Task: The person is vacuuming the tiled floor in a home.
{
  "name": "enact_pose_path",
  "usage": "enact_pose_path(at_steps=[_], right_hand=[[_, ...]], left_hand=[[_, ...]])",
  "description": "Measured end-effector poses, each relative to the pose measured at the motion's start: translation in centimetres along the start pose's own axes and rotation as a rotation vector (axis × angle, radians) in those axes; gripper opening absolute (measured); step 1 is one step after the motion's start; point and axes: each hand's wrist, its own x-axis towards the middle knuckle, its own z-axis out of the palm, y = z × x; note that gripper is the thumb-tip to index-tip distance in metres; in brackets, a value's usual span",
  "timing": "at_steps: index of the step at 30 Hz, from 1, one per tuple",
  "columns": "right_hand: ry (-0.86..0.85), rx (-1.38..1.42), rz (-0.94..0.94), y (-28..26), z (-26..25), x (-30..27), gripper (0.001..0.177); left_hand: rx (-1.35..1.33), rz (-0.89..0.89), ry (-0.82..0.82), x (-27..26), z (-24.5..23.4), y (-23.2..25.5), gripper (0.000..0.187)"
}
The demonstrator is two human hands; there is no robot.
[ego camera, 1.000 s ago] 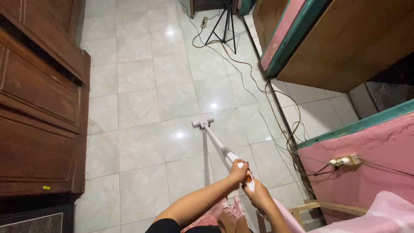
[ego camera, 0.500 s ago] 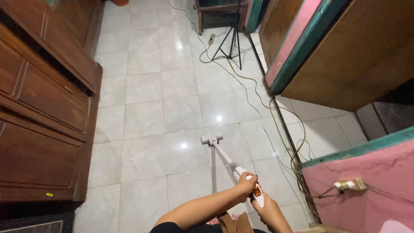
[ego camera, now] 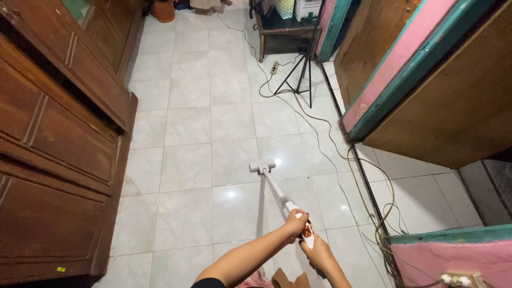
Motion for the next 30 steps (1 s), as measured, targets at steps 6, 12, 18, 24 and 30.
enact_pose_path(at_steps=[6, 12, 18, 24, 30], right_hand=[[0.036, -0.038, -0.040, -3.4, 1.5, 5.5, 0.031], [0.018, 0.027, 0.043, -6.0, 0.4, 3.8, 0.030], [0.079, 0.024, 0.145, -3.3, -1.9, -0.9, 0.034], [0.084, 0.065, 0.175, 0.9, -3.9, -5.0, 0.039], [0.189, 0.180, 0.248, 1.4, 0.2, -7.0, 0.040]], left_hand=[[-0.040, 0.071, 0.017, 4.5, -3.1, 4.0, 0.036], [-0.054, 0.001, -0.013, 2.9, -2.2, 4.5, 0.035], [-0.078, -0.023, -0.096, -1.1, 1.4, 1.5, 0.037], [-0.085, -0.114, -0.181, -5.7, 4.7, -0.6, 0.039], [0.080, -0.100, -0.107, -5.4, 3.7, -3.7, 0.034]])
